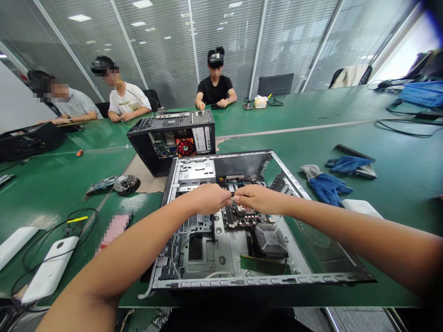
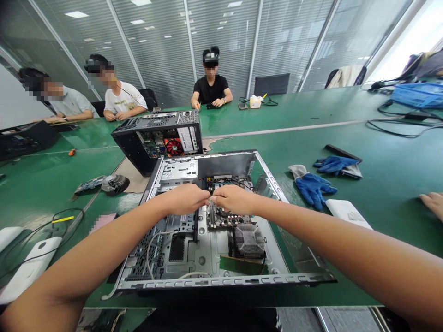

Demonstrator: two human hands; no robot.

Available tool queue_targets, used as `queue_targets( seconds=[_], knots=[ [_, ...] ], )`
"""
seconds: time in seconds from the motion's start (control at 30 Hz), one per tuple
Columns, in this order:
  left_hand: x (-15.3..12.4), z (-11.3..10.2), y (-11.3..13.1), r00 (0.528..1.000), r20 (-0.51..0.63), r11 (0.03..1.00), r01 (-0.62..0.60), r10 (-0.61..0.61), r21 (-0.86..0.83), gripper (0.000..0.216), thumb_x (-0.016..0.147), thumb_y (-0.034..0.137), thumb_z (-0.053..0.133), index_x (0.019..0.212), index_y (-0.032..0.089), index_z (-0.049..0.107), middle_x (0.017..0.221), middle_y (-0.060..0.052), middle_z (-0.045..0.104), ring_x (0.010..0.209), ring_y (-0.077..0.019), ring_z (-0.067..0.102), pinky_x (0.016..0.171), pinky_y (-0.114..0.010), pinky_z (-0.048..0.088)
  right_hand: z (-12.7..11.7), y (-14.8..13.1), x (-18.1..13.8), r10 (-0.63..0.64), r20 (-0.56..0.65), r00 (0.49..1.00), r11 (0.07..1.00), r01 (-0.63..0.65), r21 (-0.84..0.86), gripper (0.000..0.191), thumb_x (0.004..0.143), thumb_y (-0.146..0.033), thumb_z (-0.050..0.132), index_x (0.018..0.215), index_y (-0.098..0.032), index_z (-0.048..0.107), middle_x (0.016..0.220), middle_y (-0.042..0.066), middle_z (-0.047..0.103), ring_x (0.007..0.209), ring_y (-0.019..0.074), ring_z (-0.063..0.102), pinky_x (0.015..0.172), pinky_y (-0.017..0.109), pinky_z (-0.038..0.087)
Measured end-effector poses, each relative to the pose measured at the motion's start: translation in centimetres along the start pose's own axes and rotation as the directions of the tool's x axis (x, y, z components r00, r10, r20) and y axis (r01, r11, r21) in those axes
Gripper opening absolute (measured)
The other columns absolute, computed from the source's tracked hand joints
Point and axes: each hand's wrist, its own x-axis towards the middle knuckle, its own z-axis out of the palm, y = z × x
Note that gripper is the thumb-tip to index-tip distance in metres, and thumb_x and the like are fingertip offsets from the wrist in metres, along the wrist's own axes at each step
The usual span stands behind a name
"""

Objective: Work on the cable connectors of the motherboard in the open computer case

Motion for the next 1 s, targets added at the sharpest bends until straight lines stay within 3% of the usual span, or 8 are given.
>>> queue_targets(
  seconds=[0.13, 0.3, 0.4, 0.5, 0.6, 0.77, 0.9, 1.0],
  knots=[
    [0.0, -0.1, -0.3, 1.0, -0.009, 1.0, 0.008, -0.009, -0.013, 0.033, 0.095, 0.036, 0.034, 0.088, 0.017, 0.06, 0.079, -0.009, 0.066, 0.068, -0.0206, 0.061, 0.061, -0.03, 0.039, 0.7, -0.2, 0.6, 0.063, -0.084, 0.994, 0.997, -0.059, 0.05, 0.029, 0.091, -0.029, 0.036, 0.069, -0.018, 0.052, 0.062, 0.002, 0.056, 0.056, 0.0141, 0.049, 0.054, 0.027, 0.035],
    [0.2, -0.3, -0.7, 0.999, 0.025, 0.997, -0.035, 0.037, -0.074, 0.036, 0.096, 0.035, 0.031, 0.084, 0.017, 0.059, 0.077, -0.007, 0.064, 0.067, -0.0187, 0.057, 0.061, -0.029, 0.037, 1.5, 0.2, 0.8, -0.024, -0.19, 0.981, 0.991, -0.002, -0.136, 0.031, 0.093, -0.031, 0.035, 0.072, -0.018, 0.053, 0.067, 0.003, 0.056, 0.064, 0.0156, 0.049, 0.06, 0.028, 0.034],
    [0.2, -0.3, -1.1, 0.995, 0.064, 0.981, -0.068, 0.081, -0.181, 0.038, 0.096, 0.036, 0.03, 0.079, 0.016, 0.057, 0.071, -0.004, 0.059, 0.063, -0.0151, 0.051, 0.059, -0.027, 0.033, 1.6, 0.6, 0.4, -0.133, -0.243, 0.961, 0.977, 0.086, -0.195, 0.021, 0.092, -0.031, 0.04, 0.084, -0.018, 0.055, 0.073, 0.003, 0.059, 0.067, 0.0161, 0.051, 0.062, 0.028, 0.035],
    [0.0, -0.6, -1.4, 0.991, 0.081, 0.942, -0.074, 0.106, -0.327, 0.035, 0.095, 0.035, 0.032, 0.076, 0.016, 0.055, 0.069, -0.001, 0.053, 0.063, -0.0133, 0.047, 0.058, -0.026, 0.032, 1.4, 1.1, 0.0, -0.299, -0.302, 0.905, 0.938, 0.221, -0.268, 0.017, 0.087, -0.03, 0.052, 0.098, -0.017, 0.054, 0.09, 0.008, 0.061, 0.081, 0.0186, 0.055, 0.069, 0.029, 0.04],
    [-0.3, -0.8, -1.8, 0.986, 0.1, 0.882, -0.069, 0.13, -0.466, 0.031, 0.093, 0.035, 0.033, 0.076, 0.017, 0.052, 0.071, 0.0, 0.05, 0.065, -0.0126, 0.045, 0.059, -0.025, 0.033, 1.3, 1.5, -0.2, -0.41, -0.323, 0.853, 0.882, 0.281, -0.379, 0.016, 0.088, -0.028, 0.053, 0.1, -0.017, 0.054, 0.094, 0.009, 0.059, 0.083, 0.0189, 0.055, 0.071, 0.03, 0.041],
    [-0.4, -0.8, -2.0, 0.98, 0.118, 0.822, -0.065, 0.159, -0.566, 0.029, 0.092, 0.038, 0.036, 0.074, 0.018, 0.047, 0.068, 0.002, 0.044, 0.063, -0.0117, 0.041, 0.058, -0.025, 0.033, 1.2, 1.4, -0.4, -0.425, -0.265, 0.866, 0.774, 0.196, -0.603, 0.023, 0.095, -0.025, 0.04, 0.086, -0.017, 0.059, 0.083, 0.007, 0.057, 0.065, 0.0153, 0.051, 0.057, 0.027, 0.031],
    [-0.5, -0.8, -1.7, 0.986, 0.109, 0.776, -0.031, 0.128, -0.63, 0.03, 0.091, 0.039, 0.037, 0.07, 0.018, 0.042, 0.065, 0.002, 0.04, 0.059, -0.0109, 0.037, 0.054, -0.025, 0.03, 1.0, 0.7, -0.9, -0.452, -0.244, 0.858, 0.695, 0.167, -0.7, 0.025, 0.092, -0.015, 0.038, 0.084, -0.017, 0.061, 0.075, 0.006, 0.058, 0.064, 0.0158, 0.049, 0.057, 0.029, 0.028],
    [-0.5, -0.6, -1.4, 0.986, 0.133, 0.673, 0.029, 0.104, -0.739, 0.031, 0.091, 0.041, 0.038, 0.07, 0.019, 0.038, 0.061, 0.003, 0.034, 0.054, -0.0103, 0.032, 0.05, -0.026, 0.027, 1.1, 0.3, -1.0, -0.433, -0.279, 0.857, 0.694, 0.119, -0.71, 0.024, 0.089, -0.011, 0.038, 0.088, -0.018, 0.062, 0.077, 0.007, 0.06, 0.066, 0.0171, 0.05, 0.06, 0.03, 0.029]
  ],
)
